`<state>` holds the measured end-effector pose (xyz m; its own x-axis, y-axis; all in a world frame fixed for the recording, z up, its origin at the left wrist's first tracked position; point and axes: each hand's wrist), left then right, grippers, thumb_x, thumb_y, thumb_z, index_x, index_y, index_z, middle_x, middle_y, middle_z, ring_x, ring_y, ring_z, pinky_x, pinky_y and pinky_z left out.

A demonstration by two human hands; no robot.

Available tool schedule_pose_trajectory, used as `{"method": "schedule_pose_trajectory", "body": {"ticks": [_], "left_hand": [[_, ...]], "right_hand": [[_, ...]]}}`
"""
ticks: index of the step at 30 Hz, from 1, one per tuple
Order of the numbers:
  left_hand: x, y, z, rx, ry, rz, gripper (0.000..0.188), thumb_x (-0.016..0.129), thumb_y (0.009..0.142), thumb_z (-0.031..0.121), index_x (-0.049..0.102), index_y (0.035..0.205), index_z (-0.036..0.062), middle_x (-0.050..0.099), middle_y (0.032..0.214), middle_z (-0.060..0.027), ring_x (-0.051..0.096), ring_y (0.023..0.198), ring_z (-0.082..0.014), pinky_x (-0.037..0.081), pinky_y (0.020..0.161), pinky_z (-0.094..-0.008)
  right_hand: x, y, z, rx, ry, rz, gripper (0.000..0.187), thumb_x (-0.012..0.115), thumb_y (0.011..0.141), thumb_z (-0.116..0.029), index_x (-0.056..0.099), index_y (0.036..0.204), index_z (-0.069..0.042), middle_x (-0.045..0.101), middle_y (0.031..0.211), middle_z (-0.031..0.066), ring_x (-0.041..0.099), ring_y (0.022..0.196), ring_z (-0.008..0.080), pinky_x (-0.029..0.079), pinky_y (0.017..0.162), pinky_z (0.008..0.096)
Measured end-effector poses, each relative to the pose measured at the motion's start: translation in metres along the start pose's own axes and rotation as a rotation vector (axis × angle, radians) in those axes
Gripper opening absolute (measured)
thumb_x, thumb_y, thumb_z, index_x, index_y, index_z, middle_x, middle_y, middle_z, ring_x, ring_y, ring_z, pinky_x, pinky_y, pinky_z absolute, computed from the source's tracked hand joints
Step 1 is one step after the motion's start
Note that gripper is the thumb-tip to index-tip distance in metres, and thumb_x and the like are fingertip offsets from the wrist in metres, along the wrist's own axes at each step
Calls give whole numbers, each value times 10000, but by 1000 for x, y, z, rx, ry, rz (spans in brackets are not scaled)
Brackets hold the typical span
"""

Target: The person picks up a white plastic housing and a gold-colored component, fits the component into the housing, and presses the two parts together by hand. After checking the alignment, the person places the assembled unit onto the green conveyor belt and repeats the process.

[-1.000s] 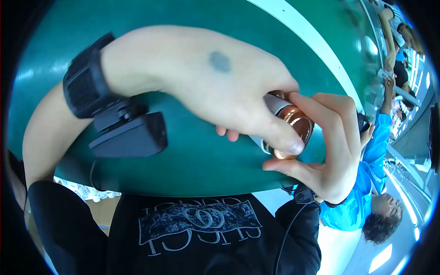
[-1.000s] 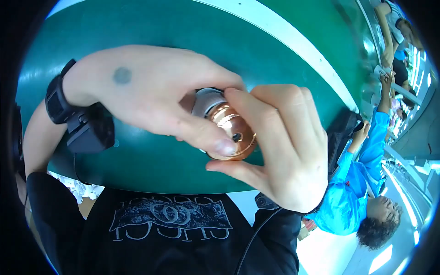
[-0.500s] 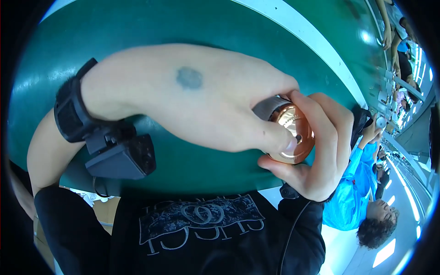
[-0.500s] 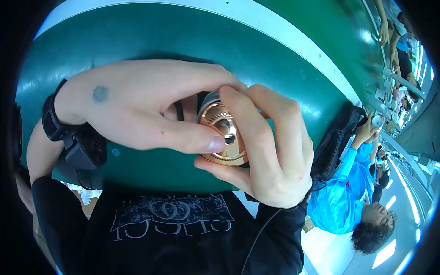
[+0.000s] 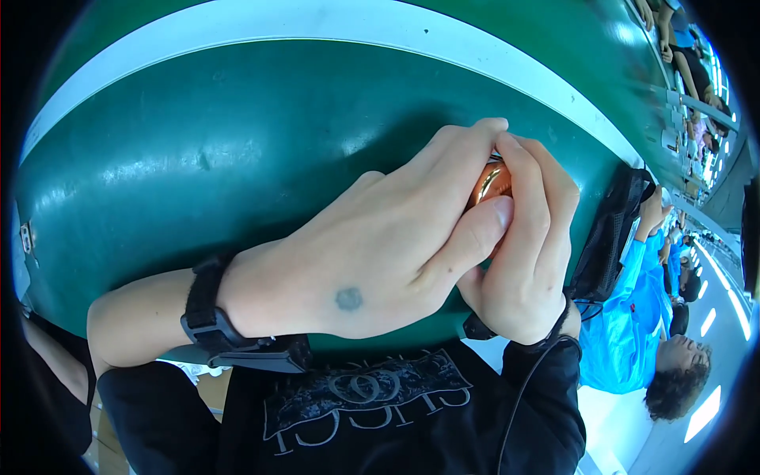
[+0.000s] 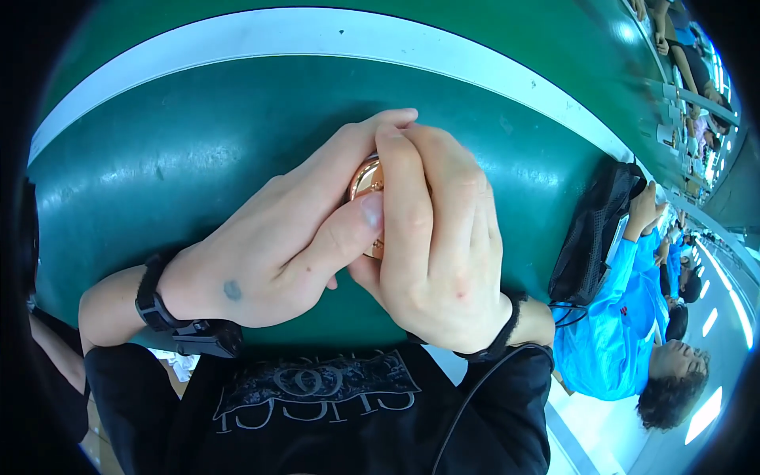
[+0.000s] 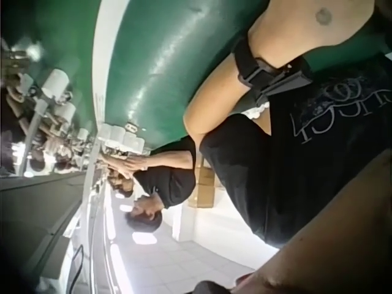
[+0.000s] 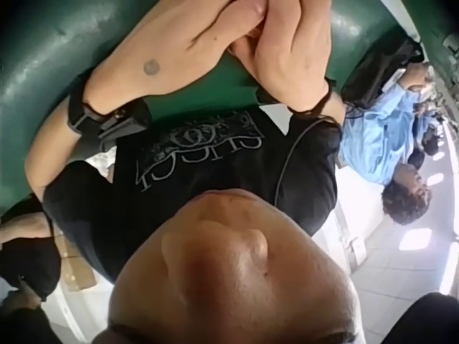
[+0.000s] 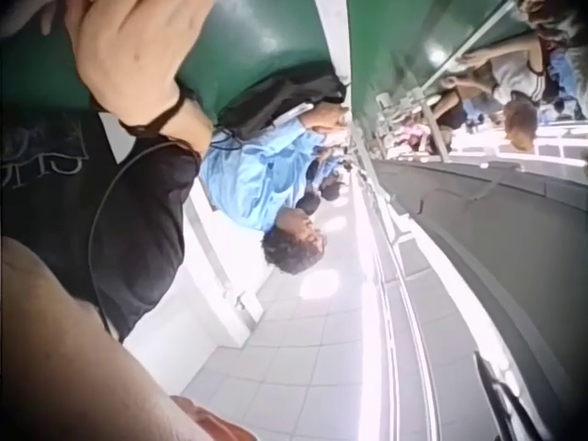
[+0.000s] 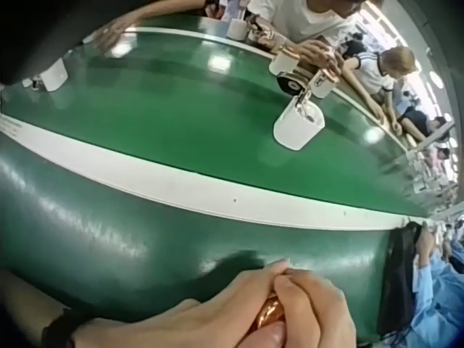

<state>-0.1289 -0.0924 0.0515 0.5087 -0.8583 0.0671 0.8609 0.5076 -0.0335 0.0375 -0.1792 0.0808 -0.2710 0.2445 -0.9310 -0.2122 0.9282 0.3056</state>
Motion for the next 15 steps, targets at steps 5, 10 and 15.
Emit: {"method": "schedule_pose_trajectory", "body": {"ticks": [5,10,15], "left_hand": [[-5,2,-1,-47,31,-37,615,446,1074,312,275,1556,-30,588,1293,-239,641,1110,-366,504,967,-411],[-4,0,5,-72,89,-73,627,447,1073,327,256,1560,-20,587,1296,-245,638,1138,-384,506,967,-414],[-9,-3,6,-135,34,-120,636,469,1075,318,236,1563,-17,568,1312,-229,641,1125,-346,510,965,-410]], "right_hand": [[-15,14,8,74,284,-181,706,864,727,-83,488,1313,39,520,1257,228,629,962,372,568,748,390],[-10,16,15,8,367,-98,719,890,728,-152,465,1282,18,516,1226,204,627,915,370,568,730,402],[-9,17,16,-57,300,-132,744,894,732,-204,461,1300,5,528,1241,189,644,920,363,577,720,397]]}}
Point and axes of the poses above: each hand's wrist, its own y-axis towards the middle knuckle, its own x-axis out of the palm, z = x × y
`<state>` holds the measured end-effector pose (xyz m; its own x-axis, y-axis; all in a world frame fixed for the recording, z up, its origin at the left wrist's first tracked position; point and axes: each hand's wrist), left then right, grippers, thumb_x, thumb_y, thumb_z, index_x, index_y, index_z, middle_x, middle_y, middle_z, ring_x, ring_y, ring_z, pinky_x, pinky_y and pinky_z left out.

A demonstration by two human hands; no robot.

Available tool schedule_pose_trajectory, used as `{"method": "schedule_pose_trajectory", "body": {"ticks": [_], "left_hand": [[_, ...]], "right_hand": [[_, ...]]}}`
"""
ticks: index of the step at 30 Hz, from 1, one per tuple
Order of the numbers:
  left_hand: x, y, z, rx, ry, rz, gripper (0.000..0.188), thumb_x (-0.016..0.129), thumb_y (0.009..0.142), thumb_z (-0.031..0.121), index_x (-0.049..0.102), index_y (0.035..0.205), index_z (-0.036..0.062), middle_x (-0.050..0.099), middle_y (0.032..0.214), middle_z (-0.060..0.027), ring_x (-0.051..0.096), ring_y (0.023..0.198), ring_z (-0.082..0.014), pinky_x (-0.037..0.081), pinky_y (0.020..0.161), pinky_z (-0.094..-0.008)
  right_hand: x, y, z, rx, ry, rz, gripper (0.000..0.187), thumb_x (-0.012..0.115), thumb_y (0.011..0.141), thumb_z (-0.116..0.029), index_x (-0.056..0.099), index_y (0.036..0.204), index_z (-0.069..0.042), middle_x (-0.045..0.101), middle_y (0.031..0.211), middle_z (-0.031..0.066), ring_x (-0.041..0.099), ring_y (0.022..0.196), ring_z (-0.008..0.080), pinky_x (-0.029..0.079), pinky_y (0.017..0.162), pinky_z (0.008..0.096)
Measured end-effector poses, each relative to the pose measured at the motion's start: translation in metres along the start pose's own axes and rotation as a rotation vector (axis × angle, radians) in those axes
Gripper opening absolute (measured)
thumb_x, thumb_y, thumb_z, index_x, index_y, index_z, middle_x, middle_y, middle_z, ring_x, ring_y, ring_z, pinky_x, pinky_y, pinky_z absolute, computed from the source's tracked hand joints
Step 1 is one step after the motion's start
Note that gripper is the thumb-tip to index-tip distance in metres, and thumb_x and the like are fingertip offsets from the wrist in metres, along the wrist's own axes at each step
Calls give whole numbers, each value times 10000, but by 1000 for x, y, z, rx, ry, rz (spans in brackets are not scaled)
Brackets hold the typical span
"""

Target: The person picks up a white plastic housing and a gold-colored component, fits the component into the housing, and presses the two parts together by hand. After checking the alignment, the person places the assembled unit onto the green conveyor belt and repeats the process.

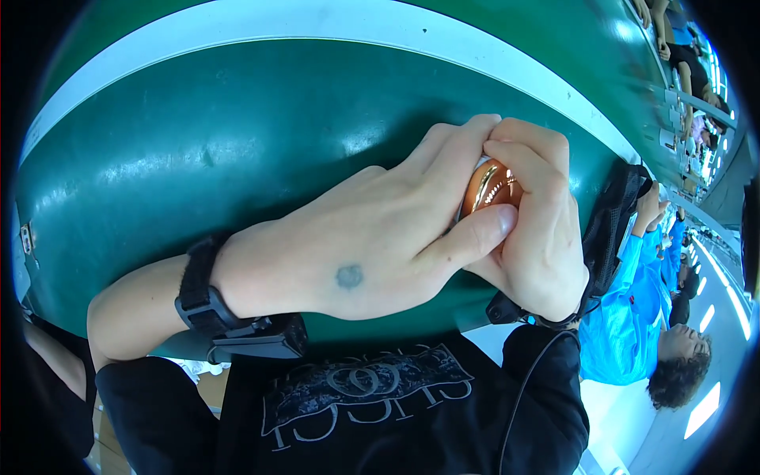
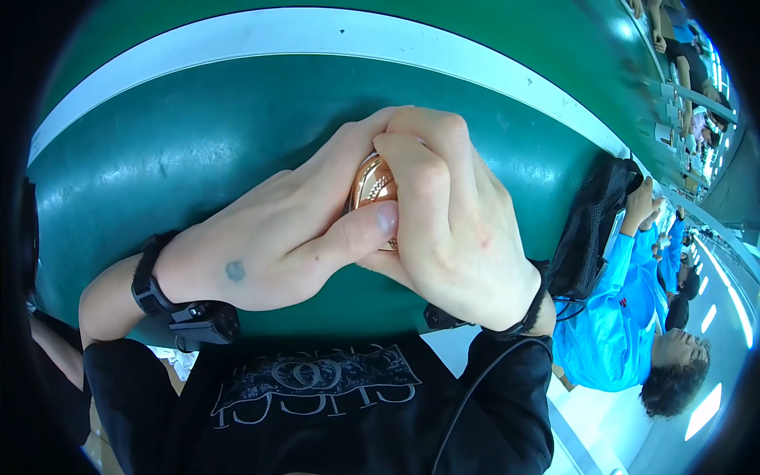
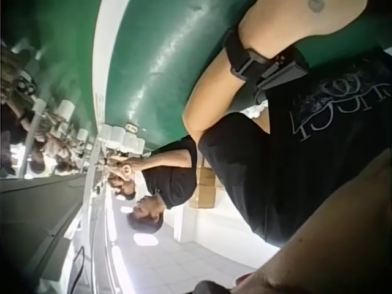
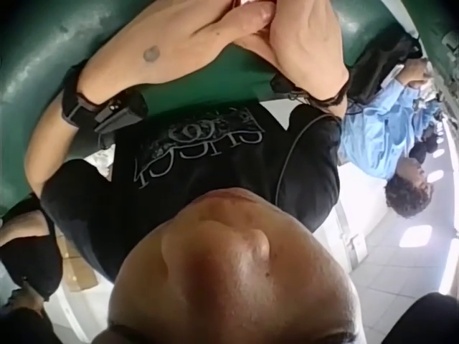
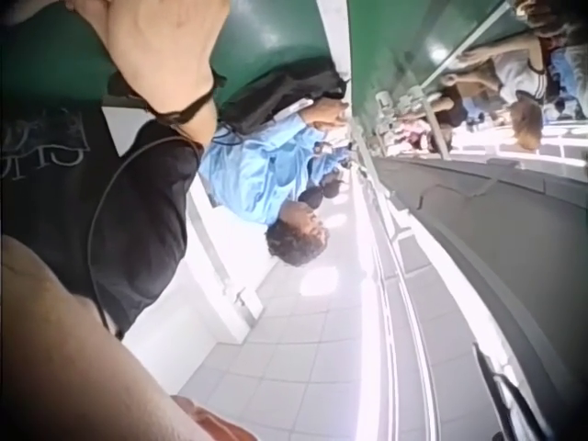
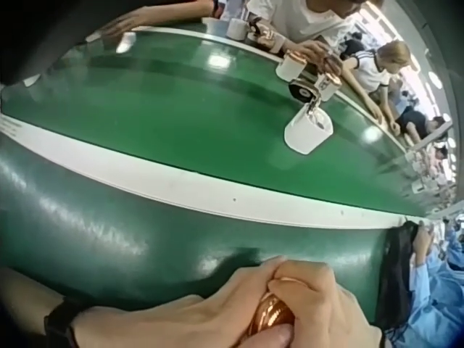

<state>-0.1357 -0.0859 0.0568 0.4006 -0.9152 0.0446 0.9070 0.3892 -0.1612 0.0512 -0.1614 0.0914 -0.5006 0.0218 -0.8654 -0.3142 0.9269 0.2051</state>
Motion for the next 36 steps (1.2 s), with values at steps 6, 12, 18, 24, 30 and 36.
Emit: {"method": "schedule_pose_trajectory", "body": {"ticks": [6,12,18,24,30,36], "left_hand": [[7,-3,-2,19,-39,19,643,510,1073,291,232,1567,-12,529,1344,-197,610,1144,-268,498,980,-379],[10,-3,4,-2,-198,-3,640,521,1077,294,243,1574,3,510,1377,-161,567,1211,-239,458,1043,-341],[30,0,-2,196,-150,136,643,527,1083,325,258,1565,-5,503,1405,-170,598,1195,-241,505,999,-345],[20,6,-3,10,-272,197,667,522,1082,399,278,1554,-3,548,1390,-198,701,1070,-282,564,934,-341],[18,8,13,-122,-259,17,700,383,1096,524,269,1569,21,558,1403,-206,722,1074,-332,589,933,-372],[2,12,-5,-109,-518,-56,686,255,1116,526,231,1574,15,518,1437,-214,667,1172,-389,555,1010,-464]], "right_hand": [[-10,-2,0,-20,25,-94,710,892,718,-222,495,1267,-12,551,1243,164,659,933,343,581,701,395],[-13,-1,0,-52,-12,-83,676,881,695,-173,526,1253,-34,567,1231,157,657,959,344,576,729,389],[-16,-4,-11,5,-4,-19,687,863,692,-120,533,1289,-40,588,1242,170,652,1032,351,559,824,400],[-31,6,2,-57,133,151,535,757,863,-168,530,1326,-27,596,1232,169,623,1105,354,514,946,406],[-31,44,8,-31,-91,452,401,540,1048,-299,564,1316,-3,629,1169,187,623,1083,348,503,957,384],[11,42,11,324,-126,114,456,486,1067,-387,587,1307,-12,644,1132,185,638,1014,347,517,905,400]]}}
Point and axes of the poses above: each hand's wrist, its own y-axis towards the middle knuckle, its own x-axis out of the palm, z = x × y
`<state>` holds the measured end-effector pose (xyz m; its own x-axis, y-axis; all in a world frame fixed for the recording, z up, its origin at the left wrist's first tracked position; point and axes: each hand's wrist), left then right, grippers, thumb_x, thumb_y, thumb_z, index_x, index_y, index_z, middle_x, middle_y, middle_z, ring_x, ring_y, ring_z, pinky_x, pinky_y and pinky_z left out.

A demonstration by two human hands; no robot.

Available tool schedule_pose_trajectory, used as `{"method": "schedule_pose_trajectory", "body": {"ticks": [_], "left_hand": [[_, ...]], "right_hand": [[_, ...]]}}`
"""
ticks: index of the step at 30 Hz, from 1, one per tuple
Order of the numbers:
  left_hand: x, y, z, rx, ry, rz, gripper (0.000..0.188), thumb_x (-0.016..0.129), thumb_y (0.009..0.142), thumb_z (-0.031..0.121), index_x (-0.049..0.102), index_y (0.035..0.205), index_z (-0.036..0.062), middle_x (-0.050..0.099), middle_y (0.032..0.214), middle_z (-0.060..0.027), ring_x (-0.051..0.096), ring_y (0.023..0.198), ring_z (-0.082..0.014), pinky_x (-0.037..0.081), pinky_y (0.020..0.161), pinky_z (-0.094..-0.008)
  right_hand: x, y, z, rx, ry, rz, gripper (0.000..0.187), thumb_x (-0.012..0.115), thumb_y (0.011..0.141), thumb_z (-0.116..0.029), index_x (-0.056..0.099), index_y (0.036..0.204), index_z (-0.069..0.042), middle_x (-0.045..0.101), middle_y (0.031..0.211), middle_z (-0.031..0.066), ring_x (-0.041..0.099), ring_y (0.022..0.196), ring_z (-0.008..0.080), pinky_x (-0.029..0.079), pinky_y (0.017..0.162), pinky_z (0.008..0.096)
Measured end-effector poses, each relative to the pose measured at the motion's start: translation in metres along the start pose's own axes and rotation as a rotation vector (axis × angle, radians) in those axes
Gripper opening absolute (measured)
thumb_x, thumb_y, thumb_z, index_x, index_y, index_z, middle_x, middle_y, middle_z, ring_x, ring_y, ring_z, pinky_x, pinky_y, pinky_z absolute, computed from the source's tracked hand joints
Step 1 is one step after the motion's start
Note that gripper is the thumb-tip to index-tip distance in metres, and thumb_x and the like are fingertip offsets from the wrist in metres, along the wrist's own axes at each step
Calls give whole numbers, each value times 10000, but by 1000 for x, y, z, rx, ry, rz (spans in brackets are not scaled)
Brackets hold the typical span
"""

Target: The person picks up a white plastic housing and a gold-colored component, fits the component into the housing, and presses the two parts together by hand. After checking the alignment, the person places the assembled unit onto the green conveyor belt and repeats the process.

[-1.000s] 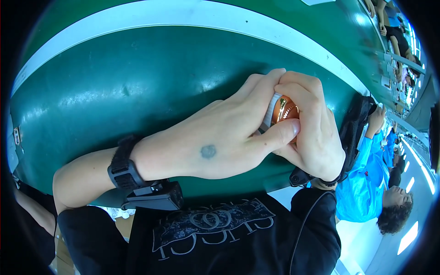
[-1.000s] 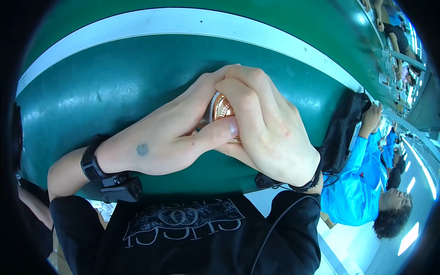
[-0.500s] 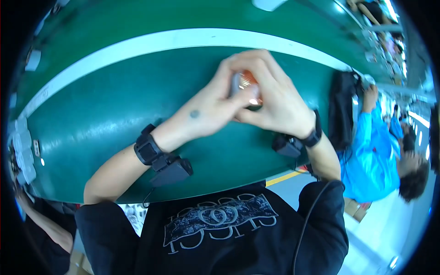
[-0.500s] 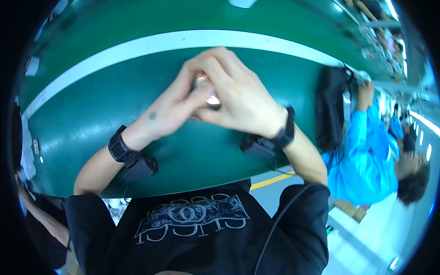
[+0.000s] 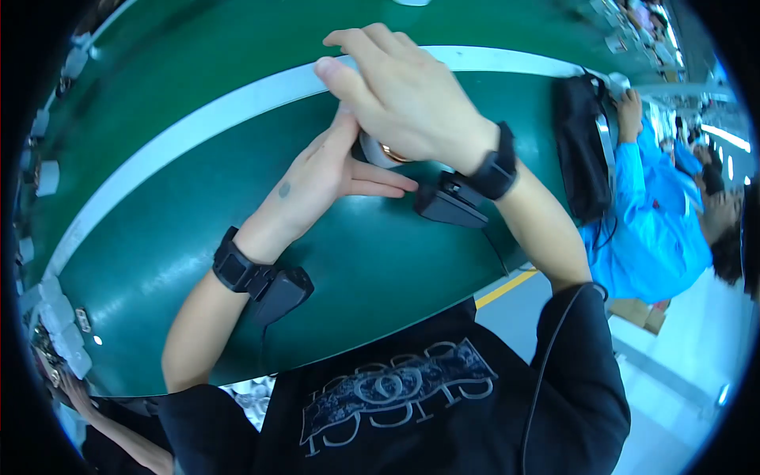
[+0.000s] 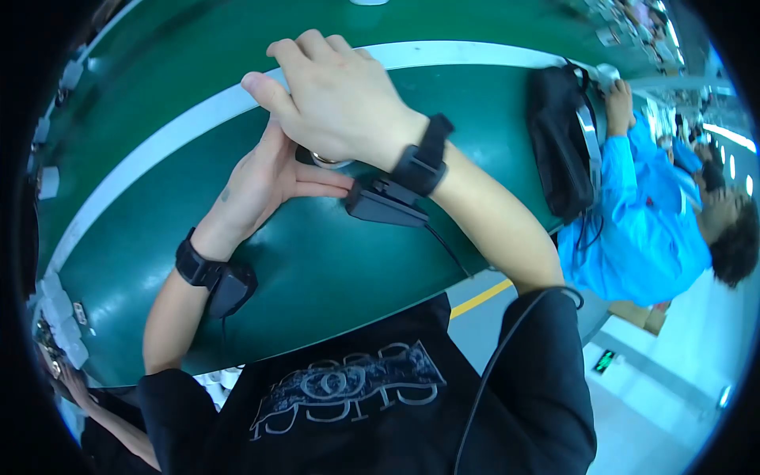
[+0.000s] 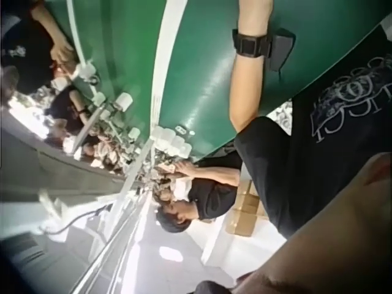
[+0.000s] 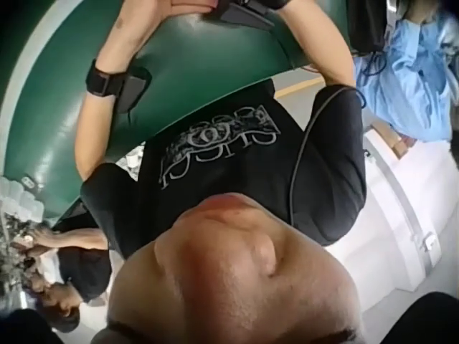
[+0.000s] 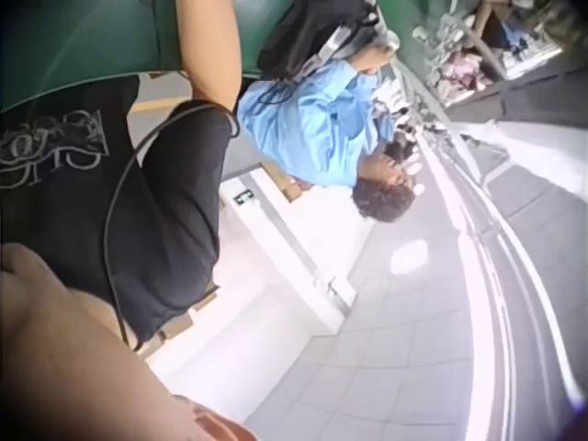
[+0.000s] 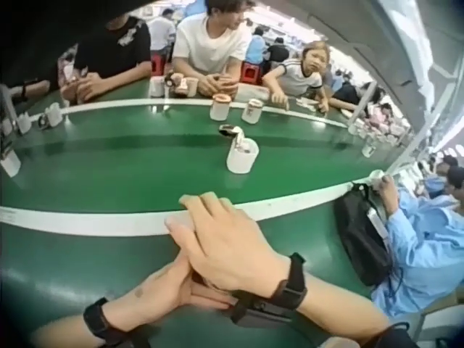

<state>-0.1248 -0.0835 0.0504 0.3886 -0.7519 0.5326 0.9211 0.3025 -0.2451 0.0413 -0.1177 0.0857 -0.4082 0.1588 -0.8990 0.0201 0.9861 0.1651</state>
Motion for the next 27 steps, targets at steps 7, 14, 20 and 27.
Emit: {"method": "schedule_pose_trajectory", "body": {"ticks": [7,14,20,27], "left_hand": [[-18,2,-10,106,-42,-164,625,366,1113,436,256,1563,17,482,1467,-219,674,1166,-374,561,1001,-455],[4,3,-13,231,216,-2,620,616,1005,160,333,1547,55,478,1474,-199,638,1227,-330,558,983,-411],[-4,-10,-2,697,664,38,737,712,926,101,336,1559,81,274,1632,-174,503,1380,-303,508,1055,-446],[21,4,22,831,514,219,753,680,971,373,332,1535,18,378,1489,-166,476,1311,-280,473,1031,-394]], "right_hand": [[-17,18,-17,-72,21,-34,269,558,1022,-264,635,937,-21,636,889,163,630,869,383,517,758,451],[1,5,20,383,1210,-120,667,318,1101,-562,562,1348,7,636,1291,180,624,1212,286,498,1015,378],[-1,-50,-12,263,956,113,911,211,1017,-757,484,1407,20,597,1321,160,593,1247,249,476,1056,372],[-5,-32,-11,108,881,270,1035,166,942,-860,499,1338,37,592,1199,136,588,1138,203,472,969,319]]}}
Point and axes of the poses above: each hand's wrist, its own y-axis towards the middle knuckle, its own x-axis out of the palm, z = x × y
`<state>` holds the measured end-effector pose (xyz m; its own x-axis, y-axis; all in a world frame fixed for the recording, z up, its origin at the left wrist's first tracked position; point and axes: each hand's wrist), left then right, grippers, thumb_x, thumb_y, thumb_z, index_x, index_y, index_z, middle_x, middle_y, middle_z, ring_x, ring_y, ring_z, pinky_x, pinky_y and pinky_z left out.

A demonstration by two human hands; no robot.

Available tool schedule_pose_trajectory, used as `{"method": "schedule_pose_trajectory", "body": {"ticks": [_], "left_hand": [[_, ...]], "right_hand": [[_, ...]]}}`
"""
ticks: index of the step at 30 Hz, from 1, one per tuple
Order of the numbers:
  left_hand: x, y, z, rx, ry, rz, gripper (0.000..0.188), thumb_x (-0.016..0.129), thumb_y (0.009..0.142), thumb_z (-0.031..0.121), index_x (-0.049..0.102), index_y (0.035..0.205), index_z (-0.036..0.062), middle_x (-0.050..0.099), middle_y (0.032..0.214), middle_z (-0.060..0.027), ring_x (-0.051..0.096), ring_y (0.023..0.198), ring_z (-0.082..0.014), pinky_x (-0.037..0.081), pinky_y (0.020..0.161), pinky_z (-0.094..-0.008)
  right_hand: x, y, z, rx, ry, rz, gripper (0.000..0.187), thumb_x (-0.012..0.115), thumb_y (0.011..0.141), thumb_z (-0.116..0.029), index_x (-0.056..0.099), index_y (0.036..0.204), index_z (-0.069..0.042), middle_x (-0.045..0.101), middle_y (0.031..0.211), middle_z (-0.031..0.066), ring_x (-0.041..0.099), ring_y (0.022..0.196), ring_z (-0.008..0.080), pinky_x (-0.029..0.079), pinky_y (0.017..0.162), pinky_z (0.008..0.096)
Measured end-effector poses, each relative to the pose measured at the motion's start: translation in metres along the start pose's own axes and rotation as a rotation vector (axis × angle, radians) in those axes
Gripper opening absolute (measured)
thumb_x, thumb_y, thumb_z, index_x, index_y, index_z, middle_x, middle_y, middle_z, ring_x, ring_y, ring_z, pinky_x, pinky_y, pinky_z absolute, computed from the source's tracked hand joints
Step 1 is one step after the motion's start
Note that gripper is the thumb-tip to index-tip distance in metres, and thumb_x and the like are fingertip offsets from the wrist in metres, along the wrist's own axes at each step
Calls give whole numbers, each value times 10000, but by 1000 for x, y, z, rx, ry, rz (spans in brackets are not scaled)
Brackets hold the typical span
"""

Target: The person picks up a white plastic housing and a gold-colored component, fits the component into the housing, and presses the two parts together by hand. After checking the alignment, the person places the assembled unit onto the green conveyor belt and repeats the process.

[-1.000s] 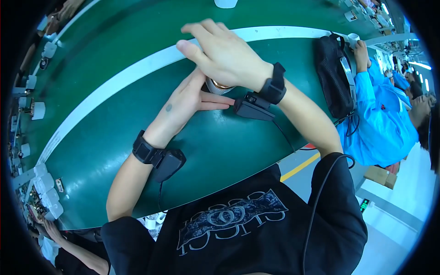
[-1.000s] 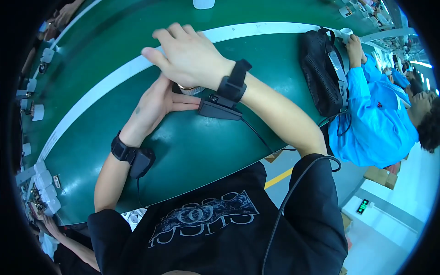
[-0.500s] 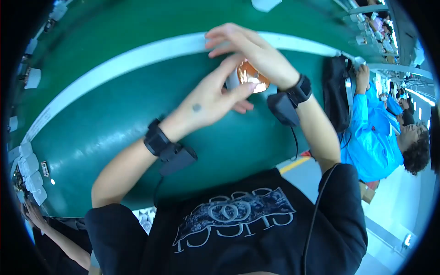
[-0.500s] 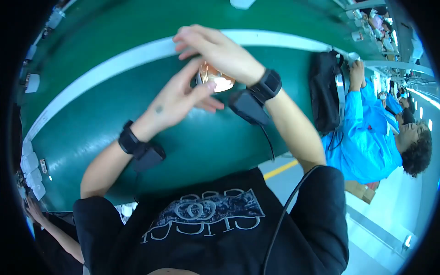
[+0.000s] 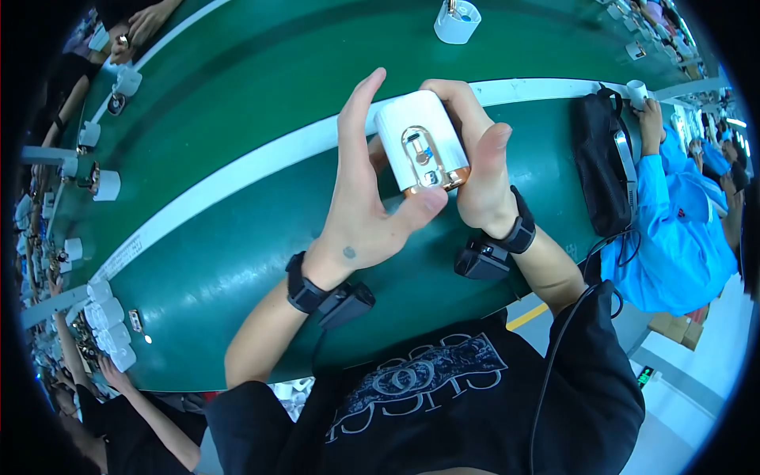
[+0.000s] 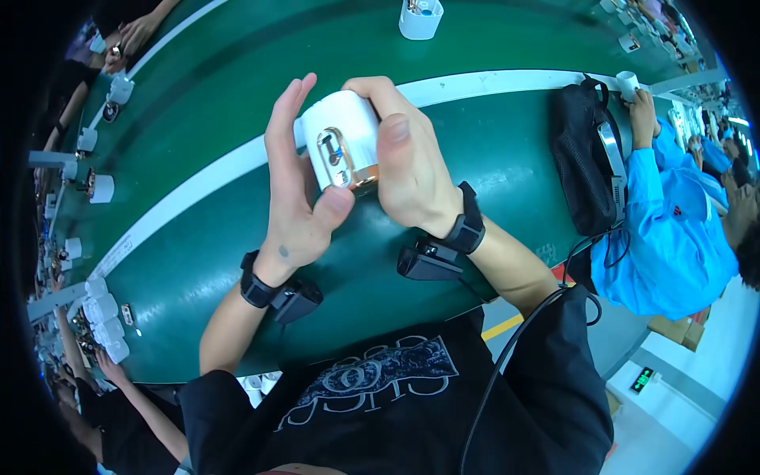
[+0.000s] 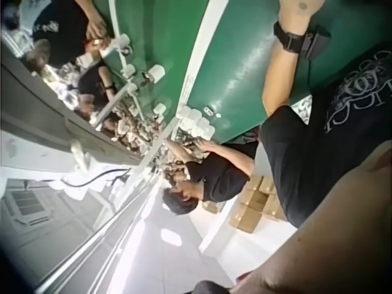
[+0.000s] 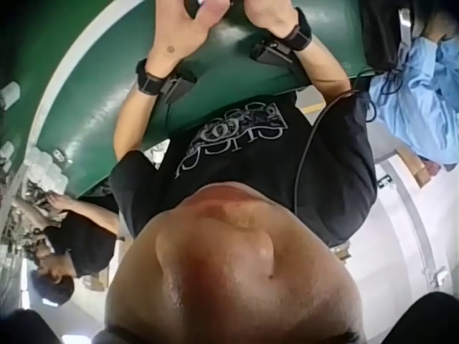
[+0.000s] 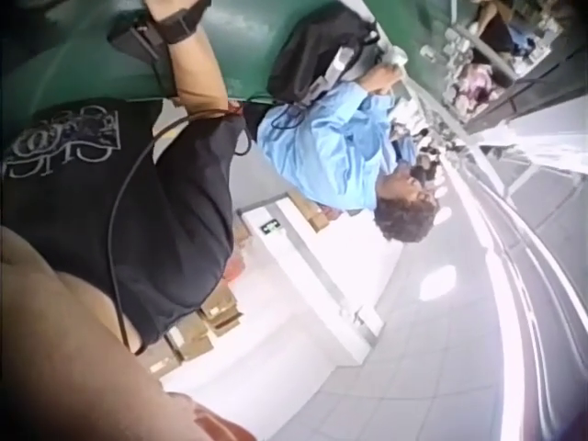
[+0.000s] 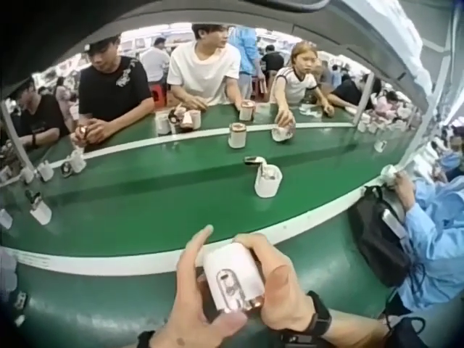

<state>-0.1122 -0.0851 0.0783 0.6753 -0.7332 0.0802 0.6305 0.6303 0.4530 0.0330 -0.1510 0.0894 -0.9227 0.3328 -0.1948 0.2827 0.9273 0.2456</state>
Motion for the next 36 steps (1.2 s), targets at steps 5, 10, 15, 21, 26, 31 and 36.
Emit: {"method": "schedule_pose_trajectory", "body": {"ticks": [5,10,15,21,26,31,36], "left_hand": [[18,29,3,148,132,281,732,432,1032,576,429,1424,-42,518,1233,-146,570,1071,-239,493,871,-346],[28,64,0,218,196,407,788,285,1033,651,517,1304,-52,582,1109,-128,578,992,-214,479,833,-341],[49,102,3,102,117,343,859,208,1035,698,549,1267,-56,630,1105,-119,607,1021,-230,478,912,-349],[73,160,-6,-379,-473,451,822,250,1045,693,570,1280,-27,670,1167,-117,640,1065,-245,511,920,-396],[73,195,-29,-641,-374,226,833,253,1034,713,541,1361,3,656,1265,-128,652,1116,-262,515,956,-404],[81,200,-67,-540,-63,97,756,494,1006,626,497,1416,-9,621,1324,-142,658,1114,-246,526,936,-417],[73,190,-128,-366,733,104,835,777,852,513,495,1421,-29,608,1335,-168,649,1107,-262,531,923,-432]], "right_hand": [[-4,29,-20,-214,-58,28,994,149,960,-833,512,1251,45,567,1100,106,555,973,175,447,850,287],[-10,54,-19,-464,12,196,675,283,1069,-555,570,1092,55,593,963,187,587,816,318,463,731,383],[-52,66,-23,-509,-46,267,594,321,1073,-501,580,1088,34,609,979,199,611,859,342,473,742,401],[-125,86,-15,-327,-151,140,571,476,1055,-491,569,1336,-3,602,1035,123,598,997,243,479,907,345],[-171,85,-6,-293,-591,-63,631,773,908,-411,589,1404,-68,608,1064,137,610,995,288,502,911,372],[-202,98,44,-460,-778,245,702,866,804,-398,611,1383,-94,607,1110,132,609,981,313,519,908,392],[-240,100,121,59,-589,513,704,859,779,-433,611,1320,-58,579,1194,189,632,1068,391,539,927,427]]}}
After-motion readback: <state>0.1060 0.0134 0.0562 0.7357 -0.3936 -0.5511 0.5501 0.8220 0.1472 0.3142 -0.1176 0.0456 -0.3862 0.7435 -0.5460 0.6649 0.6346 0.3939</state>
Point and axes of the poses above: each hand's wrist, its own y-axis towards the middle knuckle, its own x-axis out of the palm, z = x × y
